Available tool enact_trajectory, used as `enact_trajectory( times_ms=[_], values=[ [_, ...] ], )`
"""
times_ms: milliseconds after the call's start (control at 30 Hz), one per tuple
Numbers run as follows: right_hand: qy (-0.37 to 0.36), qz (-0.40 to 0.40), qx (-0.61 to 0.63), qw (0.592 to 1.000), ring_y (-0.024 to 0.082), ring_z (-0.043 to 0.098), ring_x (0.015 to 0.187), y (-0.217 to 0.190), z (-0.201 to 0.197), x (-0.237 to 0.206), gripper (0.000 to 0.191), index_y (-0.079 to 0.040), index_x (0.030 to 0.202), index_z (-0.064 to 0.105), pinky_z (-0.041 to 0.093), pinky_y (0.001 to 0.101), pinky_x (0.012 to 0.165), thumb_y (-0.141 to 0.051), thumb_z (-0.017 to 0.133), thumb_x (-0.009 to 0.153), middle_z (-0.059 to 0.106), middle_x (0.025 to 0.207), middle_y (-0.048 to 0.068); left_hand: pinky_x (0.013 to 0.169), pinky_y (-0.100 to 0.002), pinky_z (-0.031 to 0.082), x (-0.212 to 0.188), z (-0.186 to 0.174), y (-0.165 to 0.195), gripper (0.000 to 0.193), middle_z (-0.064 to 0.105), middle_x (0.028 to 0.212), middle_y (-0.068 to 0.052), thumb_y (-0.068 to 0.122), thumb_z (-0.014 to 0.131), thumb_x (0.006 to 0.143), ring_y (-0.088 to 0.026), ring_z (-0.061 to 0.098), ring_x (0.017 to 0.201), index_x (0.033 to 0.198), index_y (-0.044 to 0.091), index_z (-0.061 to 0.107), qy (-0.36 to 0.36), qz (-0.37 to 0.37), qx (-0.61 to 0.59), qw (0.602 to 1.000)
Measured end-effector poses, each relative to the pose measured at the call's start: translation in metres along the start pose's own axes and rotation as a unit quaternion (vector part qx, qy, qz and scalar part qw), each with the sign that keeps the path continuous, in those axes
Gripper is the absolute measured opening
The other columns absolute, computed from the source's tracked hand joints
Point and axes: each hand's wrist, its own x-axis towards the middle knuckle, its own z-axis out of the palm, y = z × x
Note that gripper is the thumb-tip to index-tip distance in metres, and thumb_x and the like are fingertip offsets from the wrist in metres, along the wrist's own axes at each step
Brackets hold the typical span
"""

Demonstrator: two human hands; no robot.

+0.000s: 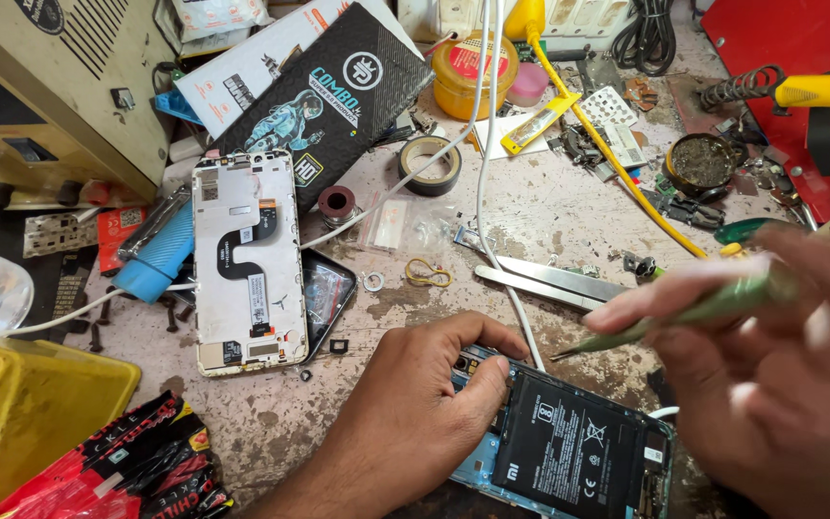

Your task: The person uses tweezers and a screwdriver to remove and reposition small components and screws inside a disassembled smartphone. The battery and motherboard are visible, and the person carefully manipulates connectors and screws near the camera module area.

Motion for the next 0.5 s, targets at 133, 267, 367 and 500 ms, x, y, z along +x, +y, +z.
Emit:
enact_trajectory(
  times_ms=[133,267,367,500],
  values=[
    [-0.012,0.037,-0.106,0.994,0.024,0.076,0.096,0.008,-0.009,0.033,0.058,-0.003,0.141,0.034,0.064,0.0304,0.072,-0.002,0.069,0.095,0.070,0.116,0.017,0.065,-0.030,0.056,0.001,0.002,-0.006,0.023,0.077,0.077,-0.006,0.019,0.061,0.087,-0.011,0.072,0.068,0.100,0.007,0.076,0.013,0.052,-0.014,0.998],
    [-0.085,0.143,-0.383,0.909,0.022,0.077,0.078,0.030,-0.017,0.046,0.027,-0.008,0.115,0.070,0.060,0.0331,0.067,-0.020,0.077,0.091,0.076,0.102,0.011,0.064,-0.032,0.057,0.002,0.005,-0.008,0.024,0.077,0.076,-0.007,0.019,0.062,0.084,-0.014,0.072,0.066,0.100,0.009,0.076,0.012,0.008,0.005,1.000],
    [-0.117,0.041,-0.431,0.894,0.026,0.073,0.084,0.038,-0.019,0.044,0.020,-0.012,0.103,0.076,0.058,0.0359,0.072,-0.025,0.077,0.088,0.075,0.113,0.009,0.066,-0.031,0.057,0.002,0.004,-0.006,0.024,0.078,0.080,-0.006,0.020,0.063,0.085,-0.012,0.073,0.069,0.103,0.009,0.076,0.022,0.036,0.002,0.999],
    [-0.167,-0.063,-0.421,0.889,0.028,0.070,0.091,0.032,-0.026,0.035,0.020,-0.014,0.101,0.077,0.057,0.0377,0.077,-0.025,0.074,0.084,0.073,0.106,0.009,0.061,-0.033,0.054,0.001,0.002,0.000,0.029,0.074,0.076,-0.007,0.020,0.064,0.087,-0.013,0.068,0.065,0.114,0.014,0.073,0.009,-0.025,0.001,1.000]
  ],
)
